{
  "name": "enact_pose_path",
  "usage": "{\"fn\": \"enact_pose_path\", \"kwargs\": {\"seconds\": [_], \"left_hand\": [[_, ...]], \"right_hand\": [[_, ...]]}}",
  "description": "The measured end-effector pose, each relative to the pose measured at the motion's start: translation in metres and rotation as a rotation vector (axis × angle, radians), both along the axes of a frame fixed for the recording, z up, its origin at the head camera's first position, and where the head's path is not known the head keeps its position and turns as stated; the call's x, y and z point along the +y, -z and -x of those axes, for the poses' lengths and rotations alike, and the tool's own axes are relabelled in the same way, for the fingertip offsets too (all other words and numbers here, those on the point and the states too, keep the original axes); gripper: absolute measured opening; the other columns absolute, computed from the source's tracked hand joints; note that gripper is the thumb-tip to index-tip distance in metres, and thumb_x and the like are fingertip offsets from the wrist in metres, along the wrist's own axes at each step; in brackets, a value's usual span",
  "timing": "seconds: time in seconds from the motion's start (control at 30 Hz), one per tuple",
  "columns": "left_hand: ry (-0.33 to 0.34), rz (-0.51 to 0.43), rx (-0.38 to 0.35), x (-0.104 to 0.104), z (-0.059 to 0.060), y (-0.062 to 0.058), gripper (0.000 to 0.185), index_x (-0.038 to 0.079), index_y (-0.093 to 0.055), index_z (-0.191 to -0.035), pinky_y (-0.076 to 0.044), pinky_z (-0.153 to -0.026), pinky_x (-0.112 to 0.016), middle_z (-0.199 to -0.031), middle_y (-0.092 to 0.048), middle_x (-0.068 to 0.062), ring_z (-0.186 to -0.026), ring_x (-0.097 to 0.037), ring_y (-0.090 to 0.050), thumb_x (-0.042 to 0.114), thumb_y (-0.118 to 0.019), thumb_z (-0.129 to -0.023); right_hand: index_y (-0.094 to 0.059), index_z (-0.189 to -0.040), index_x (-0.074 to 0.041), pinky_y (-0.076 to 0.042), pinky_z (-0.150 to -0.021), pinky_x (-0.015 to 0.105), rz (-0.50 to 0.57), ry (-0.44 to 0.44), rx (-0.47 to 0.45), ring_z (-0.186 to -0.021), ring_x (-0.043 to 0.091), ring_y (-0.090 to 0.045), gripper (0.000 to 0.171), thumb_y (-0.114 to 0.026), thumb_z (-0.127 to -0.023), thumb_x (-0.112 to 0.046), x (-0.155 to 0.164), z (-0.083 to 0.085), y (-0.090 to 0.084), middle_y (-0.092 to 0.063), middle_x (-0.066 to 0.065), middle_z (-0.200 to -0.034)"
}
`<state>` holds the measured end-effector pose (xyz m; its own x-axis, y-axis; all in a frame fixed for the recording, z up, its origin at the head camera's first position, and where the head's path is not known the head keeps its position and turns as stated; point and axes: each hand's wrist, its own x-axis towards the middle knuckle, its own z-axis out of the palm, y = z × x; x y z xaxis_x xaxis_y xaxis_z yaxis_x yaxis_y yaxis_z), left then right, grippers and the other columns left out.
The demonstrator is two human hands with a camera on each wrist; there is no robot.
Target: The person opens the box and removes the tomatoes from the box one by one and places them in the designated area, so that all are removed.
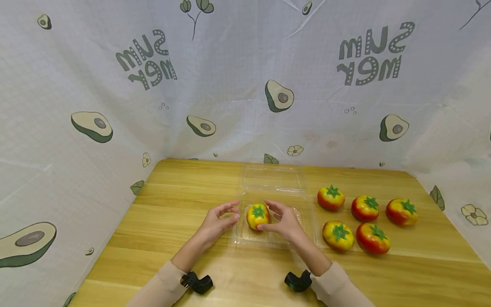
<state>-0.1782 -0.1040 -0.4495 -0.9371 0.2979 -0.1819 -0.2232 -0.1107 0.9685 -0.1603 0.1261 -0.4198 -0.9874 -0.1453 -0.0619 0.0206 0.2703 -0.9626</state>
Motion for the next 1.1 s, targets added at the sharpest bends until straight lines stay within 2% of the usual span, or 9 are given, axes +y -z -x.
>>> {"fn": "enact_pose_path", "kwargs": {"seconds": [0.63, 1.1], "left_hand": [[0.013, 0.005, 0.006, -0.0006, 0.0003, 0.0005, 0.05, -0.004, -0.05, -0.142, -0.054, -0.082, -0.021, -0.118, -0.054, -0.014, -0.087, -0.009, -0.059, 0.0, -0.065, -0.095], [0.004, 0.004, 0.002, -0.0005, 0.0006, 0.0006, 0.049, -0.004, -0.051, -0.141, -0.054, -0.082, -0.021, -0.119, -0.054, -0.016, -0.09, -0.011, -0.059, 0.0, -0.066, -0.095]], "right_hand": [[-0.047, -0.142, 0.008, -0.034, -0.111, 0.053, 0.006, 0.004, -0.07, -0.132, 0.046, -0.044, 0.08, -0.086, -0.072, 0.005, -0.0079, 0.0076, 0.0093, -0.049, 0.028, -0.141], [-0.048, -0.14, 0.01, -0.037, -0.109, 0.055, 0.012, -0.027, -0.048, -0.129, 0.048, -0.045, 0.078, -0.085, -0.072, 0.008, -0.0086, 0.0069, 0.0089, -0.05, 0.029, -0.139]]}}
